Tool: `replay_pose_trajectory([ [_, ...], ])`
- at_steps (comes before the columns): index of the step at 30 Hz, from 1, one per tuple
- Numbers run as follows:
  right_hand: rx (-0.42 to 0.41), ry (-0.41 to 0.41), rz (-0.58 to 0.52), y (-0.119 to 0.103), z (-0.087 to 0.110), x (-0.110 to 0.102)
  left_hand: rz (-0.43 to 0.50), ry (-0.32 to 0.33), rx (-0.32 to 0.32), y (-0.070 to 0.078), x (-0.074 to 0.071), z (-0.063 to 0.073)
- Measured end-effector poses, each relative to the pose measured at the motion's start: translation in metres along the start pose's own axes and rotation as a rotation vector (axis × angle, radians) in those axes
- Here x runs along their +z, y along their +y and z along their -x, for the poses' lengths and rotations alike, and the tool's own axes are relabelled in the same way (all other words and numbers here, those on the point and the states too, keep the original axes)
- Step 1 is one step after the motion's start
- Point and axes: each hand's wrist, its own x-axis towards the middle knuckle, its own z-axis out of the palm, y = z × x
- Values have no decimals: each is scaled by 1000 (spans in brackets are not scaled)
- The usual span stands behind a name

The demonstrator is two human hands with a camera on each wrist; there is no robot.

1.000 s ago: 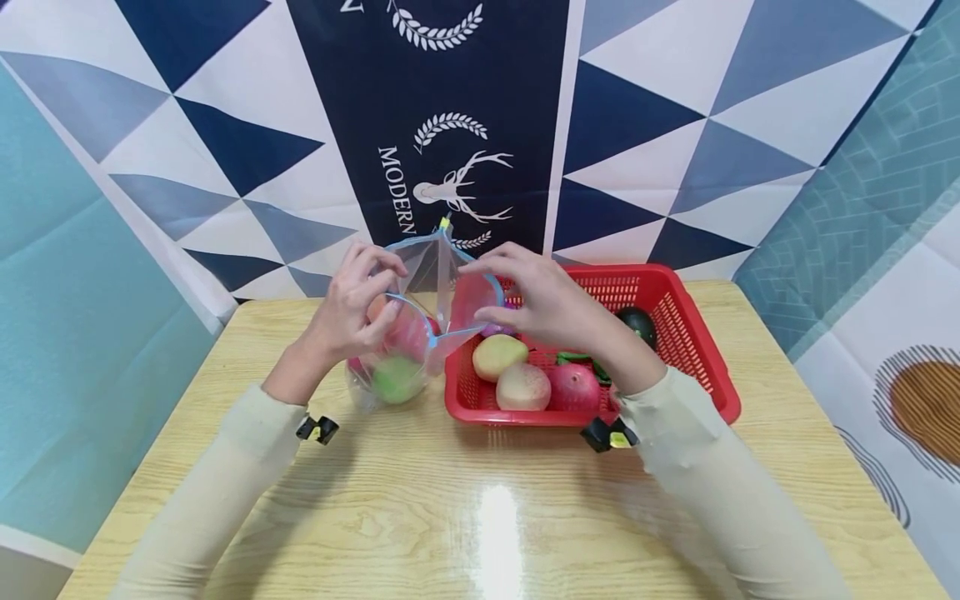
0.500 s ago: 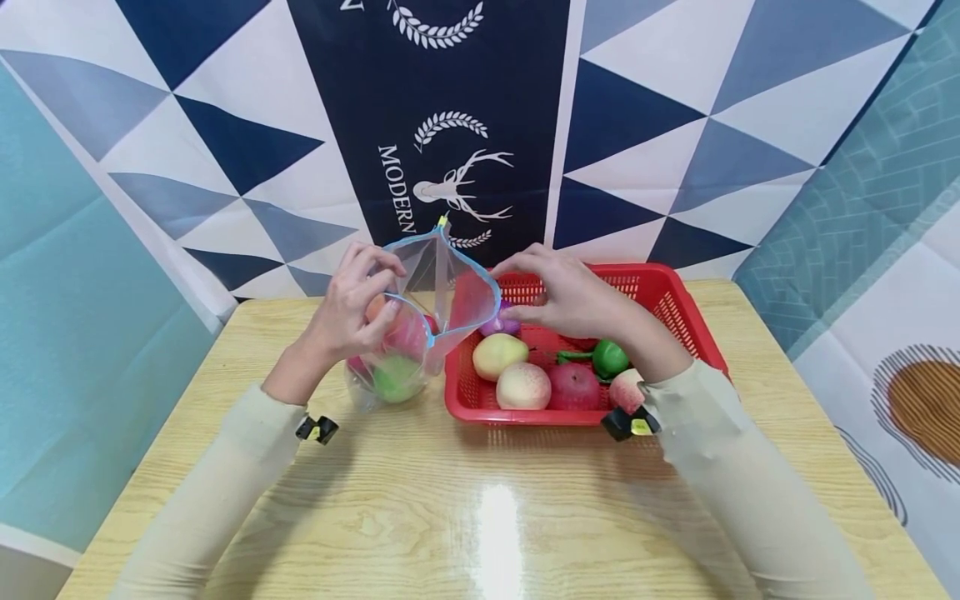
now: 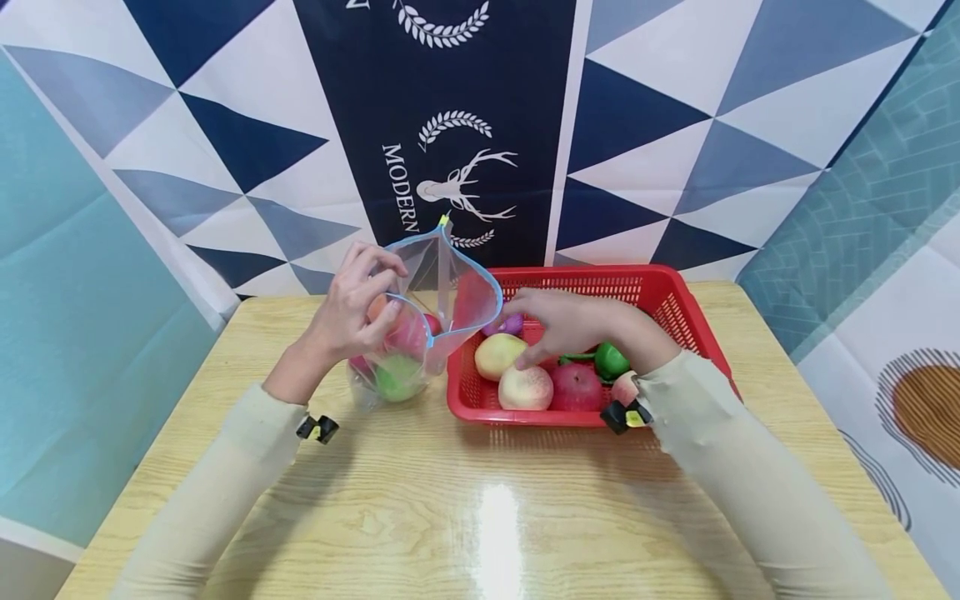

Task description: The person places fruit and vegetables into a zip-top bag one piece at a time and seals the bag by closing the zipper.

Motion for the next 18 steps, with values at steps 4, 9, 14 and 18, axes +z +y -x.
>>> replay_pose_trajectory([
  [4, -26, -134, -47, 1, -4, 6, 0, -1, 0, 0, 1, 0],
  [9, -17, -261, -62, 1, -8, 11, -2, -1, 3, 1, 0, 0],
  [14, -38, -305, -34, 2, -12, 15, -3, 1, 6, 2, 0, 0],
  [18, -57, -313, -19, 4, -16, 18, -6, -5, -4, 2, 0, 0],
])
